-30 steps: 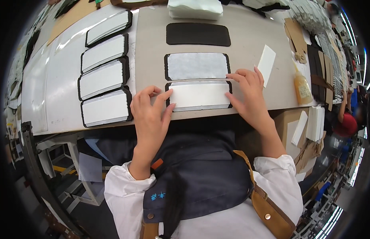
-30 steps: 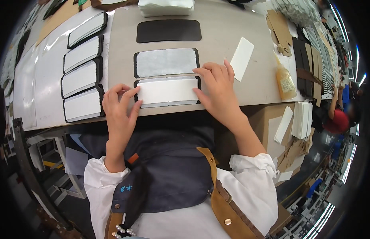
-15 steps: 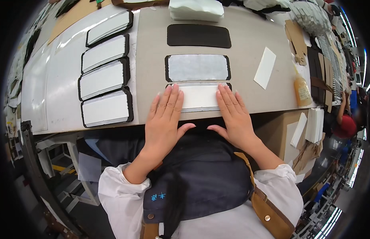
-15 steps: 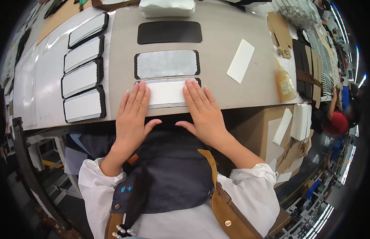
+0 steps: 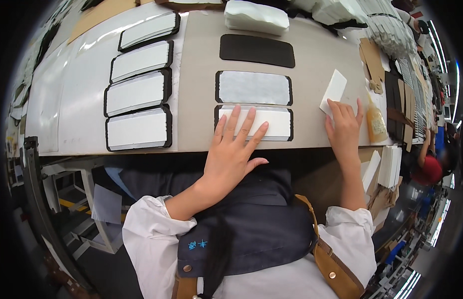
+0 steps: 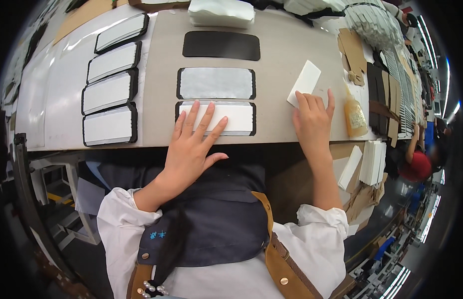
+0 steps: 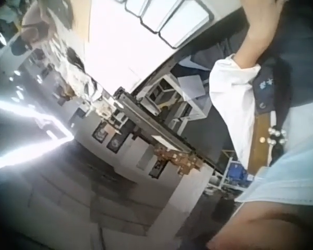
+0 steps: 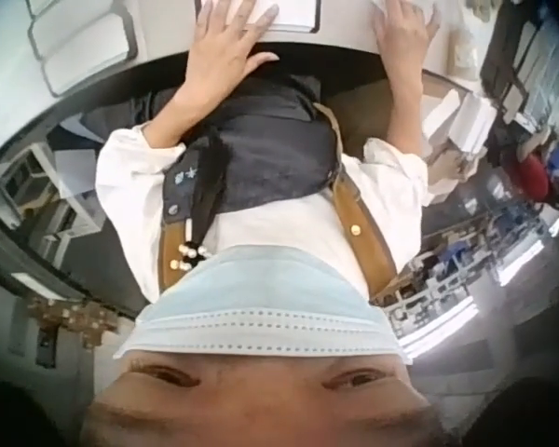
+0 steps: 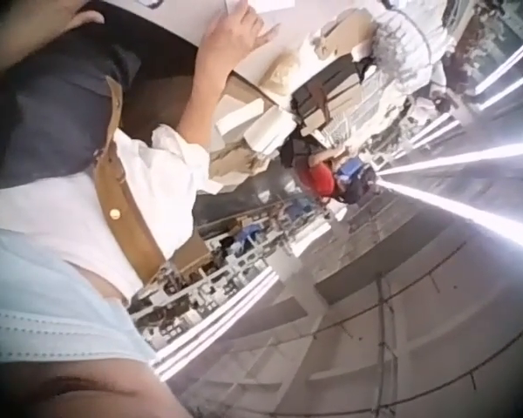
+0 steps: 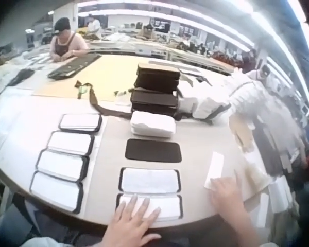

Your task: Applying adhesive and lining to leather components at a workshop table.

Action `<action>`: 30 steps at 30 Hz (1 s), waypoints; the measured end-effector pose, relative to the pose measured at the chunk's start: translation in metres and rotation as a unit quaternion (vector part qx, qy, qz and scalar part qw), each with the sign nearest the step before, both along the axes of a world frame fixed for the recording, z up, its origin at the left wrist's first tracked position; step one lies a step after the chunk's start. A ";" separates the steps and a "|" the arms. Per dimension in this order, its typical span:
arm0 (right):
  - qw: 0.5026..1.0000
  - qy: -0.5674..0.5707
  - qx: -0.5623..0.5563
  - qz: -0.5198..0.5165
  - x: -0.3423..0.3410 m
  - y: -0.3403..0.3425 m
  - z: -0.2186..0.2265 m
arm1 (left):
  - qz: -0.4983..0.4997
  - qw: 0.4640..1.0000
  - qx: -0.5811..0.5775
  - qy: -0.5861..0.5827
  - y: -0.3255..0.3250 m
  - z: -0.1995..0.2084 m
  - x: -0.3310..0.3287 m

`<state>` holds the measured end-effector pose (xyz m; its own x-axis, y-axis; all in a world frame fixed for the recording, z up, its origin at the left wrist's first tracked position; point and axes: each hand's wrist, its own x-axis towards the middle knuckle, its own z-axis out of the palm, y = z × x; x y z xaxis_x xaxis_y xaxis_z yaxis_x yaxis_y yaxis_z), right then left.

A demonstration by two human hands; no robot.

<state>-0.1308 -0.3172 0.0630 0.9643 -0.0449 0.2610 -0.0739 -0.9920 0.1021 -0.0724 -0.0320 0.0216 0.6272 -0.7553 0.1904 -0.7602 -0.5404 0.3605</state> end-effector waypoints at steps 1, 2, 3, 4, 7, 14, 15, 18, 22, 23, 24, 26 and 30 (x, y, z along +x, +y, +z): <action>1.000 -0.001 0.000 0.004 0.002 0.000 0.000 | -0.004 1.000 0.003 0.003 0.001 0.000 0.000; 1.000 0.012 -0.009 0.001 0.003 0.000 0.001 | -0.007 1.000 0.006 0.005 0.001 0.000 0.000; 1.000 0.025 -0.019 -0.001 0.005 -0.002 0.002 | -0.001 1.000 0.006 0.004 0.001 0.001 0.000; 1.000 0.023 -0.019 0.005 0.007 -0.006 0.002 | -0.007 1.000 0.004 0.013 0.001 0.003 0.000; 0.999 -0.026 0.006 -0.021 0.012 -0.021 0.004 | -0.021 0.999 -0.017 0.038 0.006 0.008 0.002; 0.855 -0.388 0.342 0.029 0.009 0.025 0.026 | 0.072 0.945 -0.292 0.131 0.018 0.005 0.036; 0.785 -0.336 0.518 0.056 0.007 0.035 0.024 | 0.098 0.924 -0.340 0.143 0.015 0.008 0.038; 0.621 -0.182 0.759 0.076 0.015 0.061 0.018 | 0.081 0.892 -0.393 0.208 0.010 0.007 0.050; 0.729 -0.162 0.656 0.111 0.031 0.067 0.006 | 0.021 0.807 -0.467 0.361 0.012 0.004 0.057; 0.830 -0.197 0.510 0.114 0.037 0.072 0.009 | 0.031 0.809 -0.460 0.364 0.013 0.009 0.057; 0.829 -0.195 0.511 0.117 0.040 0.076 0.014 | 0.043 0.811 -0.454 0.367 0.013 0.012 0.057; 0.931 -0.162 0.255 0.203 0.045 0.081 0.022 | 0.043 0.821 -0.441 0.361 0.015 0.010 0.061; 0.962 -0.085 0.132 0.223 0.049 0.077 0.022 | 0.040 0.830 -0.414 0.372 0.015 0.014 0.067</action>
<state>-0.0820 -0.2401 0.0851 0.8472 0.2779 0.4528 0.3724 -0.9185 -0.1331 -0.0056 -0.0166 0.0361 0.8451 -0.5100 0.1602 -0.1339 0.0883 0.9871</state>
